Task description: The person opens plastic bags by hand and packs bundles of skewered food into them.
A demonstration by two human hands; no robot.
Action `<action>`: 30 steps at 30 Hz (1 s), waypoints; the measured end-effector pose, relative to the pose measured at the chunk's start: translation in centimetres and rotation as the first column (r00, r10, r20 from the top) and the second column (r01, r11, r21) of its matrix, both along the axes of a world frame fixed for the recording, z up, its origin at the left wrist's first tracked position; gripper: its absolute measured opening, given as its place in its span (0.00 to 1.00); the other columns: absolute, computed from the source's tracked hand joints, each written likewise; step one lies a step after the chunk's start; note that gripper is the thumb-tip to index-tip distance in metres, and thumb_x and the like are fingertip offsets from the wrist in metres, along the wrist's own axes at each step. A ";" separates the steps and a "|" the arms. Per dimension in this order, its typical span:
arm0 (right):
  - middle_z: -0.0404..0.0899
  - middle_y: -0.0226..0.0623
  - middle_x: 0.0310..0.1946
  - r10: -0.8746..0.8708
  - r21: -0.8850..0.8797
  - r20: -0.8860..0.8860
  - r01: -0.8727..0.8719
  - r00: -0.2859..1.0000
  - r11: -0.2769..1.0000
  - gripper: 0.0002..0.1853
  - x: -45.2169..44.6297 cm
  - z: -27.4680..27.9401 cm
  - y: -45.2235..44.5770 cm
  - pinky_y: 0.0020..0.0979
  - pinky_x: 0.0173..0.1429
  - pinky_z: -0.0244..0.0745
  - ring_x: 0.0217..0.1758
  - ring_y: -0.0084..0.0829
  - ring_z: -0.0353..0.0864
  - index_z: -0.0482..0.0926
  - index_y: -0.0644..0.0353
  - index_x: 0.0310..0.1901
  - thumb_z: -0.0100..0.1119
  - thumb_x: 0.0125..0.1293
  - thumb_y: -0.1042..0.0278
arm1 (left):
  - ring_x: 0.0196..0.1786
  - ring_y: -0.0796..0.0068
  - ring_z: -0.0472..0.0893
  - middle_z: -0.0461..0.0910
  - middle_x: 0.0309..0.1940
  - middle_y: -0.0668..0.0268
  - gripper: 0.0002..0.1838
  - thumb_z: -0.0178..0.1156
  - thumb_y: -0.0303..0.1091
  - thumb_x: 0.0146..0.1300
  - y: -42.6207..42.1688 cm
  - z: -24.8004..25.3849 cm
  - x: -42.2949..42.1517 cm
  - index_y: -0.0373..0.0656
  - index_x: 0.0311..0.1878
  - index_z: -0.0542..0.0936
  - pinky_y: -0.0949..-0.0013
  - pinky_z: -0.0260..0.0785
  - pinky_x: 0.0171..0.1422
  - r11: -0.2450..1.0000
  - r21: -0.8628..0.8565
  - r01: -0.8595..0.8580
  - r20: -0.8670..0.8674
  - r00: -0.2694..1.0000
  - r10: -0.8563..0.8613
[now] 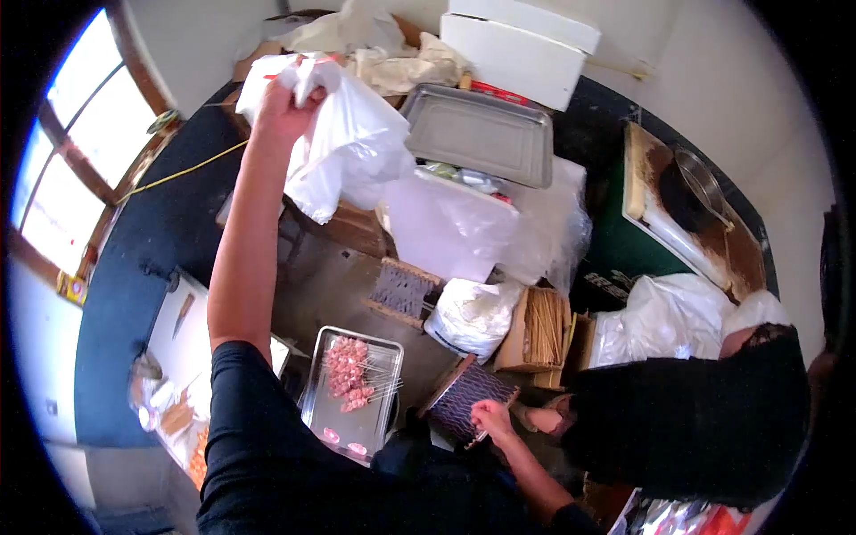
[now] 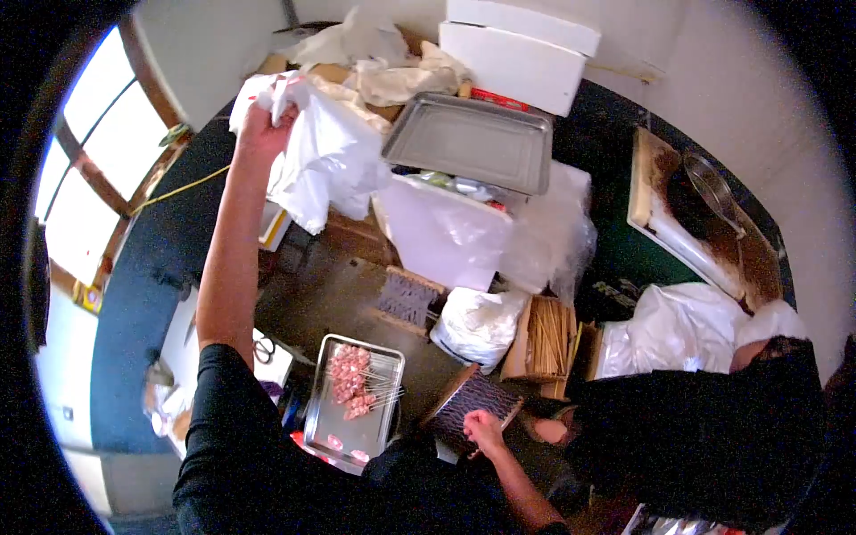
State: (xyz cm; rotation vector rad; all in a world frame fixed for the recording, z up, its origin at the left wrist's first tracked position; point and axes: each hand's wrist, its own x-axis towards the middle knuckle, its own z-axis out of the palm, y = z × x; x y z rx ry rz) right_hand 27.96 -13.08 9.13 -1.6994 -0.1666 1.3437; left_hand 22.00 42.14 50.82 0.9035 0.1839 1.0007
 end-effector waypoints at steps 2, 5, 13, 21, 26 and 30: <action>0.77 0.31 0.24 0.070 0.061 0.142 -0.080 0.987 0.995 0.06 2.1 2.0 2.9 0.20 0.25 0.69 0.23 0.19 0.74 0.77 0.62 0.38 0.56 0.63 0.69 | 0.24 0.76 0.72 0.75 0.27 0.68 0.07 0.52 0.36 0.69 -2.7 0.2 -0.7 0.45 0.40 0.76 0.76 0.64 0.24 1.000 -0.003 -0.010 -0.056 0.998 0.010; 0.77 0.30 0.25 0.025 0.284 0.213 -0.086 0.977 0.955 0.08 4.7 5.7 9.4 0.20 0.28 0.68 0.24 0.18 0.73 0.77 0.61 0.40 0.57 0.63 0.66 | 0.25 0.74 0.73 0.76 0.29 0.66 0.08 0.52 0.37 0.69 -5.7 -0.1 -0.9 0.45 0.42 0.75 0.75 0.66 0.25 0.997 -0.076 0.034 -0.074 0.996 -0.039; 0.77 0.43 0.45 -0.254 0.535 0.700 -0.256 0.667 0.805 0.31 5.0 19.5 20.2 0.32 0.45 0.73 0.40 0.30 0.77 0.69 0.64 0.56 0.68 0.53 0.60 | 0.37 0.69 0.80 0.81 0.38 0.64 0.10 0.49 0.36 0.69 -17.6 -3.3 1.2 0.43 0.45 0.76 0.68 0.73 0.35 0.967 -0.252 0.030 -0.156 0.985 -0.072; 0.77 0.41 0.51 -0.277 0.283 0.958 -0.438 0.077 0.853 0.25 11.1 9.8 18.4 0.37 0.61 0.67 0.54 0.40 0.75 0.70 0.62 0.58 0.60 0.61 0.62 | 0.33 0.73 0.81 0.81 0.34 0.67 0.10 0.57 0.37 0.65 -24.9 -7.8 1.7 0.43 0.44 0.77 0.67 0.75 0.35 0.939 -0.337 0.073 -0.375 0.904 -0.205; 0.77 0.39 0.50 -0.313 0.476 0.802 -0.227 0.509 0.850 0.22 12.5 7.2 13.5 0.36 0.57 0.70 0.51 0.35 0.76 0.72 0.60 0.57 0.58 0.63 0.64 | 0.21 0.83 0.72 0.75 0.22 0.72 0.11 0.59 0.40 0.65 -20.8 -7.1 0.8 0.42 0.35 0.79 0.74 0.64 0.24 0.997 0.067 0.029 -0.768 0.640 0.033; 0.78 0.37 0.49 -0.334 0.549 0.641 -0.108 0.691 0.829 0.19 13.0 5.9 10.3 0.35 0.55 0.71 0.48 0.32 0.77 0.73 0.59 0.57 0.57 0.65 0.65 | 0.26 0.82 0.74 0.74 0.23 0.73 0.12 0.59 0.42 0.63 -18.1 -6.6 1.0 0.43 0.36 0.80 0.71 0.65 0.23 0.974 0.216 0.068 -0.806 0.576 0.138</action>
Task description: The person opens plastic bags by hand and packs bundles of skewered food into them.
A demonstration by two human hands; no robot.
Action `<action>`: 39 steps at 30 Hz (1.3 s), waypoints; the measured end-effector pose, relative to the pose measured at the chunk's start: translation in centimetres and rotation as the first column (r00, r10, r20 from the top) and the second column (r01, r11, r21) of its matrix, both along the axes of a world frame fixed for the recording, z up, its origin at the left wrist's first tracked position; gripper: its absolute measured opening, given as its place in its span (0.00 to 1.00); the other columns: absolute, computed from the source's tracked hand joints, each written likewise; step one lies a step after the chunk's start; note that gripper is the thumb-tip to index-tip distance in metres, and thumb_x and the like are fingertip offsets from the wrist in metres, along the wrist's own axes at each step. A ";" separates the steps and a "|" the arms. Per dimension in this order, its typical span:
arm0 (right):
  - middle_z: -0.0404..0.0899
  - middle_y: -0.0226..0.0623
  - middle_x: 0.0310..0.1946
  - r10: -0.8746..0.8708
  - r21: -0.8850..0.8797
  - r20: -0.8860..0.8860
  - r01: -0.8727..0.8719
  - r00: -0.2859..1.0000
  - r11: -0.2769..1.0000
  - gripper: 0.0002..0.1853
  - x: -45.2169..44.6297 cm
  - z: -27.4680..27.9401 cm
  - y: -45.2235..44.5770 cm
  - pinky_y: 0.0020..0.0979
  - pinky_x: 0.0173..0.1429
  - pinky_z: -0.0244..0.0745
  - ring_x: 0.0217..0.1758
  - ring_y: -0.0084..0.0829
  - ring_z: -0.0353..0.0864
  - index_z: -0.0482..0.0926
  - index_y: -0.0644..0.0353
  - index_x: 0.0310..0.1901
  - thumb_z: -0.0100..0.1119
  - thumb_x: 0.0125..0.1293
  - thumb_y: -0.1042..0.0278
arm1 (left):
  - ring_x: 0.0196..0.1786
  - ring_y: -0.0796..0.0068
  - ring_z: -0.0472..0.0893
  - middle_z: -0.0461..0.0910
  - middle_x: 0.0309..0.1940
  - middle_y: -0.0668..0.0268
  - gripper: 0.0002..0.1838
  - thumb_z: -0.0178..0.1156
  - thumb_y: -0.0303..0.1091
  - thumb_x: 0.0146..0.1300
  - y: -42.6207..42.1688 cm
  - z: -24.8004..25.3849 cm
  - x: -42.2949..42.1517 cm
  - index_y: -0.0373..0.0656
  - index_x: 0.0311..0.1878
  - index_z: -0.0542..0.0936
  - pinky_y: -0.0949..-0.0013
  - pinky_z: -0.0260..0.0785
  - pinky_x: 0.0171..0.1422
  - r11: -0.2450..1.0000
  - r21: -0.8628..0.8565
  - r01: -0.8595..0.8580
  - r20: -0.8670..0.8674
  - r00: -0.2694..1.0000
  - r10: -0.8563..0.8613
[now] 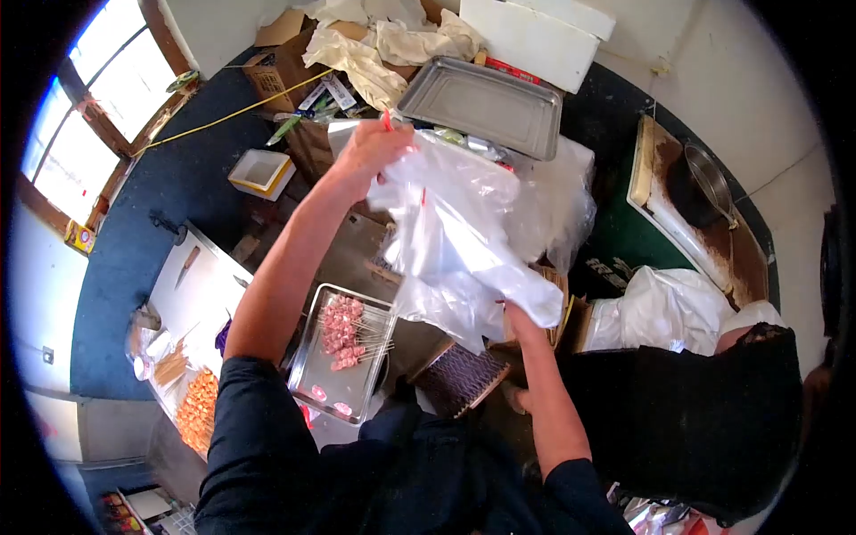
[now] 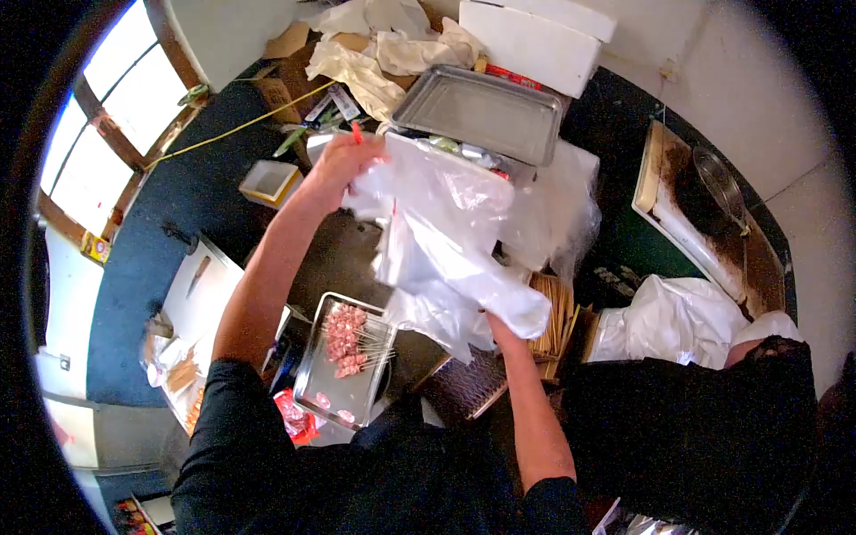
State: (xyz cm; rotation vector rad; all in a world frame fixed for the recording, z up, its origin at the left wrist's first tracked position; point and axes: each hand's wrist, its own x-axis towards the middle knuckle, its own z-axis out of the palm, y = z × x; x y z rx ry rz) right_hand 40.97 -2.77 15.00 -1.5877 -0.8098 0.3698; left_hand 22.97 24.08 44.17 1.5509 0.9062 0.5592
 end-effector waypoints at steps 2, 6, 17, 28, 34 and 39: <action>0.80 0.34 0.39 0.193 -0.305 -0.275 -0.275 0.942 0.911 0.16 0.0 4.2 -1.2 0.30 0.39 0.73 0.35 0.26 0.78 0.75 0.61 0.52 0.58 0.64 0.66 | 0.25 0.79 0.75 0.76 0.26 0.71 0.11 0.59 0.42 0.64 1.3 0.1 0.8 0.43 0.37 0.79 0.70 0.66 0.22 0.987 -0.105 -0.120 0.137 0.982 0.134; 0.73 0.26 0.21 0.192 -0.206 -0.433 -0.304 0.881 0.930 0.05 -2.8 10.3 -3.1 0.21 0.24 0.63 0.18 0.18 0.65 0.78 0.64 0.32 0.59 0.60 0.72 | 0.22 0.75 0.73 0.76 0.29 0.65 0.09 0.51 0.36 0.69 4.8 0.9 0.1 0.42 0.42 0.75 0.71 0.71 0.24 0.912 -0.410 0.005 0.510 0.830 0.224; 0.76 0.26 0.24 0.003 0.036 -0.832 0.049 0.555 0.998 0.04 -2.1 8.6 -10.6 0.19 0.22 0.59 0.17 0.15 0.63 0.78 0.61 0.37 0.54 0.62 0.76 | 0.29 0.73 0.71 0.74 0.35 0.61 0.11 0.45 0.35 0.74 5.3 0.6 1.1 0.37 0.46 0.72 0.75 0.64 0.26 0.914 -0.390 -0.115 0.503 0.805 0.316; 0.74 0.21 0.25 -0.209 -0.073 -0.882 0.316 0.422 0.946 0.08 0.2 10.2 -12.3 0.20 0.25 0.59 0.20 0.14 0.64 0.76 0.53 0.42 0.51 0.68 0.62 | 0.39 0.75 0.78 0.79 0.39 0.67 0.13 0.54 0.41 0.70 5.2 -4.4 2.5 0.42 0.49 0.76 0.65 0.74 0.45 0.964 -0.262 0.050 0.453 0.888 0.077; 0.76 0.26 0.27 -0.302 -0.091 -0.857 0.453 0.417 0.887 0.08 2.3 12.5 -12.1 0.21 0.23 0.59 0.20 0.16 0.66 0.76 0.55 0.44 0.50 0.70 0.63 | 0.38 0.71 0.80 0.79 0.36 0.65 0.08 0.55 0.33 0.68 1.8 -7.9 1.3 0.39 0.45 0.76 0.66 0.75 0.44 0.942 -0.247 0.227 0.444 0.890 -0.098; 0.72 0.21 0.23 -0.289 0.054 -0.684 0.443 0.670 0.895 0.04 2.4 14.6 -11.5 0.20 0.25 0.56 0.20 0.14 0.62 0.76 0.55 0.34 0.58 0.66 0.68 | 0.32 0.75 0.78 0.76 0.32 0.70 0.08 0.58 0.36 0.66 -5.4 -10.3 0.9 0.49 0.46 0.75 0.68 0.72 0.29 0.914 -0.394 0.099 0.264 0.965 0.009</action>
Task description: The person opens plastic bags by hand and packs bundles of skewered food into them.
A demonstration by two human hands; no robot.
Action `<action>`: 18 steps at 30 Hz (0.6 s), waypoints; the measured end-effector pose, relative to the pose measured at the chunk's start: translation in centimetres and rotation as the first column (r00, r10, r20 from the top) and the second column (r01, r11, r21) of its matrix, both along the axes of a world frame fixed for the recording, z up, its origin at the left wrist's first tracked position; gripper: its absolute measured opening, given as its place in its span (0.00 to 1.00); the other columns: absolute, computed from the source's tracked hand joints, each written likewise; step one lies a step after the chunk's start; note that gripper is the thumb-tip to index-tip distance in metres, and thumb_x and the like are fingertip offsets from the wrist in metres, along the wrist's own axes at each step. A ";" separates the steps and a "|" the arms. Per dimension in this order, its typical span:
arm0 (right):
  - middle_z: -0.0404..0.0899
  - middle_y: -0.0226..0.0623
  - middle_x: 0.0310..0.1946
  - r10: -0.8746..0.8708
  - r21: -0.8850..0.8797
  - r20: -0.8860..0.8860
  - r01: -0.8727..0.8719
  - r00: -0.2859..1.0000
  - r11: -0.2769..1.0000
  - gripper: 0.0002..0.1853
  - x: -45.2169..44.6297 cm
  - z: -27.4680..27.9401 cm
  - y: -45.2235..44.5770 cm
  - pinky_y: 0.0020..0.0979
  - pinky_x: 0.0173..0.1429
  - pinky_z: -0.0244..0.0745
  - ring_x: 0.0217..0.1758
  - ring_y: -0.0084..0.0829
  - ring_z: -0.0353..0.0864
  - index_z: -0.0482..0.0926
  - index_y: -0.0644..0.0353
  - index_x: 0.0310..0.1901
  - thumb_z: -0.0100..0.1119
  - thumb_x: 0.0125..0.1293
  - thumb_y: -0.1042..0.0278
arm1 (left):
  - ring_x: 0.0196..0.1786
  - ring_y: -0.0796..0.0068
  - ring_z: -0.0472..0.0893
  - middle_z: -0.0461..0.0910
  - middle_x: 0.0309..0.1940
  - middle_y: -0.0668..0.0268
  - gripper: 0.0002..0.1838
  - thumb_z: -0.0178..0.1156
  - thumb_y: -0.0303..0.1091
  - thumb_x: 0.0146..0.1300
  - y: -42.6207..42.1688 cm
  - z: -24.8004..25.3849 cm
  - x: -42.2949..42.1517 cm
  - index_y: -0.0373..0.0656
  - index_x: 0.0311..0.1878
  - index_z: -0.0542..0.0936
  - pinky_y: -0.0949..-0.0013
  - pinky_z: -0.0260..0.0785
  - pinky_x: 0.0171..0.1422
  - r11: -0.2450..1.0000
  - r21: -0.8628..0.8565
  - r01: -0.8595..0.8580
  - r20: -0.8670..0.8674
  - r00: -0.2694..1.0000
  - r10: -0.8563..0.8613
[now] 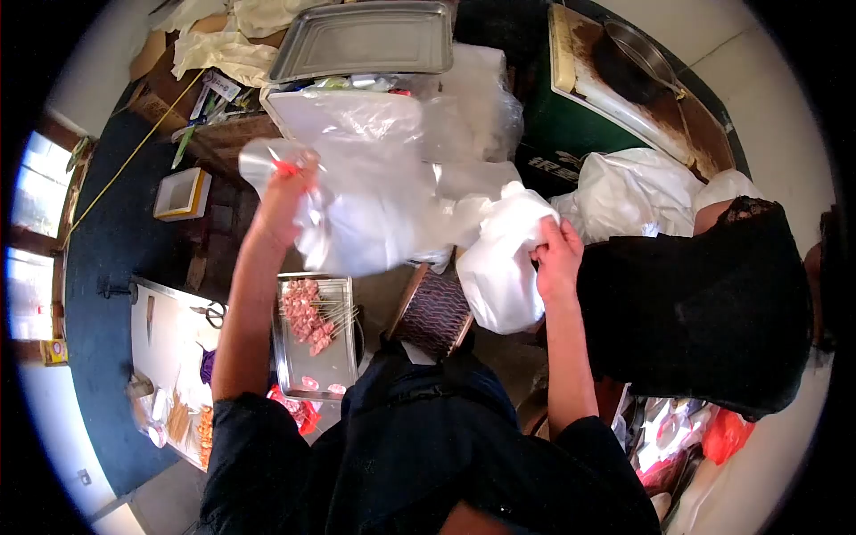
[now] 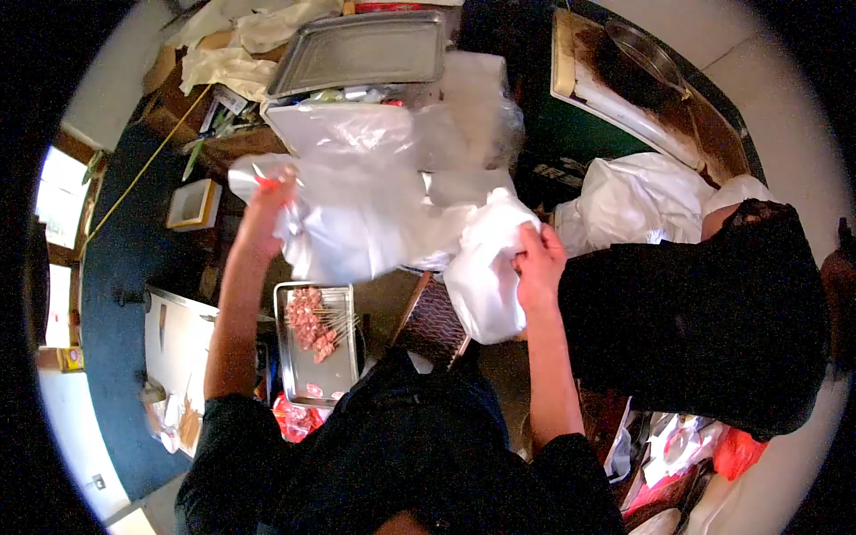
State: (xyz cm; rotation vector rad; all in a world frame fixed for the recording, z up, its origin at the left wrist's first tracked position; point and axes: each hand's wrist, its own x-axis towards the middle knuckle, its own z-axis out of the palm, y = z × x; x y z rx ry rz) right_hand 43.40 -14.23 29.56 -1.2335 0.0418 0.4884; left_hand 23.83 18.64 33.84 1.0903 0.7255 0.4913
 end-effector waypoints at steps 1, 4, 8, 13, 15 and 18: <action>0.74 0.21 0.24 0.042 -0.046 0.123 -0.036 0.992 0.998 0.04 -0.8 0.8 0.8 0.19 0.26 0.58 0.22 0.12 0.64 0.78 0.57 0.36 0.59 0.66 0.68 | 0.31 0.77 0.77 0.75 0.30 0.71 0.08 0.58 0.37 0.66 -1.3 -1.9 -0.3 0.51 0.46 0.76 0.70 0.70 0.25 0.999 0.006 0.052 -0.051 0.997 -0.051; 0.73 0.23 0.25 0.265 -0.264 0.427 -0.162 0.865 0.951 0.04 -3.6 0.7 2.2 0.20 0.29 0.63 0.26 0.12 0.66 0.78 0.62 0.36 0.60 0.63 0.72 | 0.26 0.81 0.75 0.73 0.27 0.74 0.14 0.55 0.50 0.67 -7.1 -6.9 0.0 0.51 0.45 0.77 0.71 0.68 0.21 0.957 -0.185 0.224 -0.104 0.964 -0.245; 0.72 0.33 0.22 0.533 -0.506 0.660 -0.211 0.529 0.836 0.06 -9.0 1.8 3.7 0.27 0.29 0.68 0.24 0.24 0.71 0.76 0.63 0.34 0.62 0.56 0.75 | 0.22 0.81 0.73 0.75 0.25 0.73 0.33 0.45 0.72 0.61 -13.1 -10.5 -0.7 0.50 0.43 0.76 0.74 0.65 0.20 0.777 -0.541 0.322 -0.099 0.893 -0.439; 0.73 0.38 0.31 0.754 -0.682 0.640 -0.344 0.145 0.645 0.06 -14.7 0.5 3.3 0.41 0.35 0.74 0.32 0.43 0.78 0.72 0.60 0.34 0.58 0.55 0.73 | 0.39 0.72 0.82 0.82 0.40 0.64 0.21 0.60 0.47 0.64 -14.0 -6.7 -0.7 0.43 0.54 0.75 0.68 0.77 0.42 0.720 -0.514 0.466 0.154 0.876 -0.457; 0.72 0.38 0.30 0.728 -0.638 0.660 -0.374 0.183 0.673 0.06 -15.4 0.2 3.2 0.42 0.34 0.74 0.32 0.43 0.78 0.71 0.59 0.34 0.58 0.56 0.72 | 0.40 0.68 0.83 0.82 0.41 0.60 0.19 0.63 0.35 0.61 -14.2 -6.5 -0.8 0.40 0.54 0.75 0.67 0.79 0.42 0.859 -0.380 0.342 -0.095 0.910 -0.404; 0.74 0.39 0.31 0.753 -0.659 0.600 -0.367 0.269 0.656 0.07 -15.4 0.4 2.8 0.40 0.33 0.73 0.30 0.45 0.78 0.76 0.60 0.37 0.60 0.59 0.70 | 0.40 0.67 0.82 0.81 0.41 0.59 0.20 0.63 0.30 0.59 -12.6 -5.8 -1.2 0.38 0.54 0.74 0.65 0.79 0.43 0.894 -0.411 0.177 -0.074 0.971 -0.226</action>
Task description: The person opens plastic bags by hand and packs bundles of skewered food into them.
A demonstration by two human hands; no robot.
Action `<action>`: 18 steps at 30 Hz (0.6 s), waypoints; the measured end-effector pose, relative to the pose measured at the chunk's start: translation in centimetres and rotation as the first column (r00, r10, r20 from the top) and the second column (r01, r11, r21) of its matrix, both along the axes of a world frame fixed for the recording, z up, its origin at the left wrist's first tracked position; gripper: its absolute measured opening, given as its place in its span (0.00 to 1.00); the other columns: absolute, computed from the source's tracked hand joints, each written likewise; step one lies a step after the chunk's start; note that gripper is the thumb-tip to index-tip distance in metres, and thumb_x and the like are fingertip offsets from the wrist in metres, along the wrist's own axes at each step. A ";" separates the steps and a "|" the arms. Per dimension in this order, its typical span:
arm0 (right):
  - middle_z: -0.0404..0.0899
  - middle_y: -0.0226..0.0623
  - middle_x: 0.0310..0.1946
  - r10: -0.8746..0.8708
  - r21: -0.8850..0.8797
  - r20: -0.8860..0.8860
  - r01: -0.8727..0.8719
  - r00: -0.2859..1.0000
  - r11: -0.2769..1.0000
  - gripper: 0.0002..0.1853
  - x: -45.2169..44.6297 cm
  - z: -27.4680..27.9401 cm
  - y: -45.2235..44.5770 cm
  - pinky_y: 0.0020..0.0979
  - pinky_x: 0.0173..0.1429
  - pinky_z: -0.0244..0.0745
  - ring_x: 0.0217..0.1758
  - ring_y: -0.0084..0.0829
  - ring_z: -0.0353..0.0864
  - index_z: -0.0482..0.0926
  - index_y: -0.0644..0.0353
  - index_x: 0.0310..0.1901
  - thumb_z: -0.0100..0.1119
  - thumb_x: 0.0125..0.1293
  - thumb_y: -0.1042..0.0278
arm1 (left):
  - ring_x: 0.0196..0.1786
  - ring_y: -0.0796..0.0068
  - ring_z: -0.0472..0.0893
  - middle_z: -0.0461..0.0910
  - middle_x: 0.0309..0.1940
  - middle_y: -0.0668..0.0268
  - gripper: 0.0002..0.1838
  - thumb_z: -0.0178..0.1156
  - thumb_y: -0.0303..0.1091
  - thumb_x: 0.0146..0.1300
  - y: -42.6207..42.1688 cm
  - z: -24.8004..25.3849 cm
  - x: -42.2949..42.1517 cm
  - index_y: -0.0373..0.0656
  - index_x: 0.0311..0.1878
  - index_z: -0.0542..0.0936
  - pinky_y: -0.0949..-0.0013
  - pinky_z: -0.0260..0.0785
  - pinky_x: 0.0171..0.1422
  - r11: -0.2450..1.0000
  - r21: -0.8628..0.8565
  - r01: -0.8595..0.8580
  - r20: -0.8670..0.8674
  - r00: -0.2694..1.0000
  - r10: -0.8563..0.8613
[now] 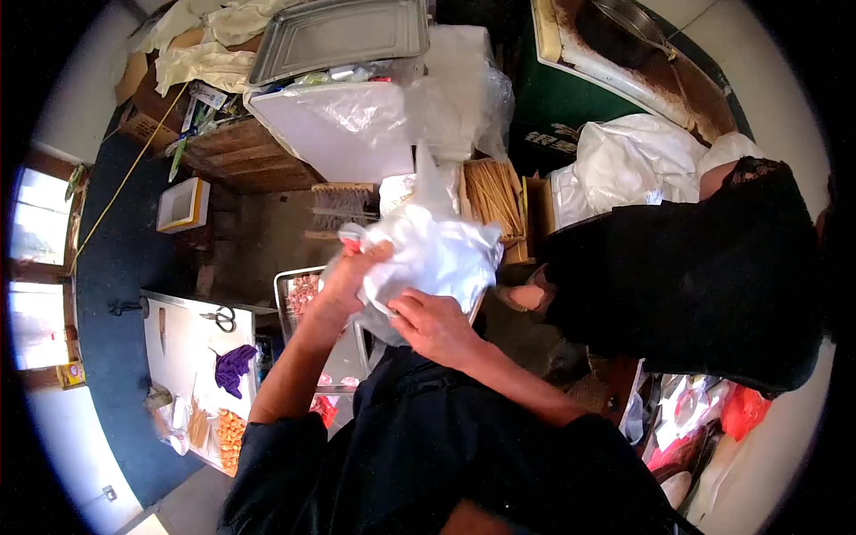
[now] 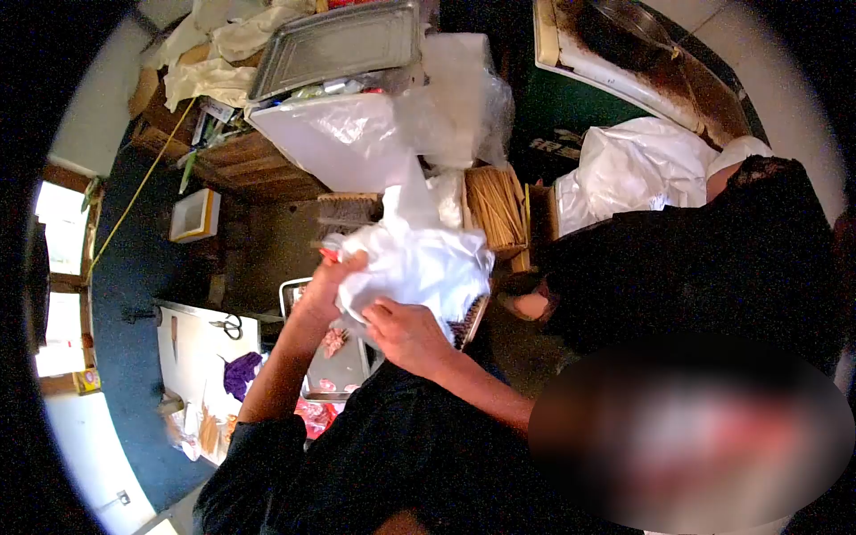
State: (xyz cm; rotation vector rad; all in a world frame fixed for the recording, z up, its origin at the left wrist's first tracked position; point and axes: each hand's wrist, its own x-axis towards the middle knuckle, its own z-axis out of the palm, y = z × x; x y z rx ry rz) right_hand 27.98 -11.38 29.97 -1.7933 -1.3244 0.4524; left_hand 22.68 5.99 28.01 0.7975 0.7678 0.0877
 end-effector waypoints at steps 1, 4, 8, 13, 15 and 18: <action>0.76 0.38 0.33 0.050 0.018 0.014 -0.051 0.999 0.999 0.06 0.5 1.1 -0.4 0.40 0.33 0.73 0.30 0.45 0.78 0.76 0.60 0.37 0.59 0.59 0.69 | 0.40 0.66 0.82 0.81 0.41 0.59 0.20 0.63 0.32 0.59 0.9 0.4 -0.2 0.38 0.55 0.74 0.64 0.79 0.43 0.999 -0.006 -0.046 0.075 0.996 0.047; 0.75 0.39 0.31 0.051 -0.105 -0.054 -0.057 0.997 0.993 0.07 -0.1 -2.9 -1.9 0.40 0.34 0.75 0.32 0.44 0.79 0.76 0.59 0.36 0.57 0.59 0.67 | 0.46 0.65 0.82 0.81 0.46 0.59 0.21 0.63 0.33 0.60 3.8 3.2 -1.6 0.38 0.57 0.74 0.62 0.77 0.51 0.991 -0.002 -0.135 0.178 0.975 0.134; 0.78 0.41 0.33 0.050 -0.153 -0.148 -0.072 0.988 0.986 0.07 -1.5 -5.7 -3.5 0.41 0.40 0.75 0.37 0.45 0.80 0.77 0.60 0.36 0.57 0.59 0.68 | 0.49 0.63 0.81 0.80 0.48 0.58 0.27 0.62 0.44 0.61 8.7 4.0 -3.5 0.38 0.59 0.72 0.60 0.73 0.55 0.990 0.003 -0.142 0.315 0.940 0.134; 0.79 0.42 0.34 -0.139 -0.145 -0.363 0.092 0.922 0.985 0.10 -0.8 -6.6 -2.2 0.38 0.39 0.75 0.37 0.43 0.81 0.78 0.62 0.38 0.62 0.56 0.68 | 0.49 0.61 0.81 0.80 0.50 0.56 0.26 0.54 0.46 0.67 12.7 4.6 -6.2 0.38 0.61 0.70 0.58 0.74 0.55 0.984 0.050 -0.171 0.504 0.855 0.123; 0.79 0.42 0.33 -0.155 -0.140 -0.436 0.104 0.886 0.985 0.10 -0.1 -6.4 -1.1 0.36 0.37 0.74 0.33 0.40 0.81 0.78 0.62 0.39 0.62 0.57 0.67 | 0.48 0.62 0.81 0.80 0.49 0.56 0.25 0.51 0.43 0.68 13.4 4.7 -7.3 0.37 0.61 0.70 0.60 0.76 0.52 0.989 0.059 -0.138 0.563 0.822 0.081; 0.80 0.40 0.29 -0.181 -0.124 -0.584 0.134 0.791 0.983 0.13 0.4 -6.1 0.1 0.31 0.31 0.72 0.24 0.29 0.80 0.78 0.63 0.42 0.62 0.62 0.63 | 0.38 0.66 0.83 0.81 0.37 0.59 0.15 0.56 0.33 0.62 13.3 5.3 -7.6 0.34 0.48 0.76 0.66 0.77 0.40 0.826 0.322 -0.463 0.517 0.817 0.257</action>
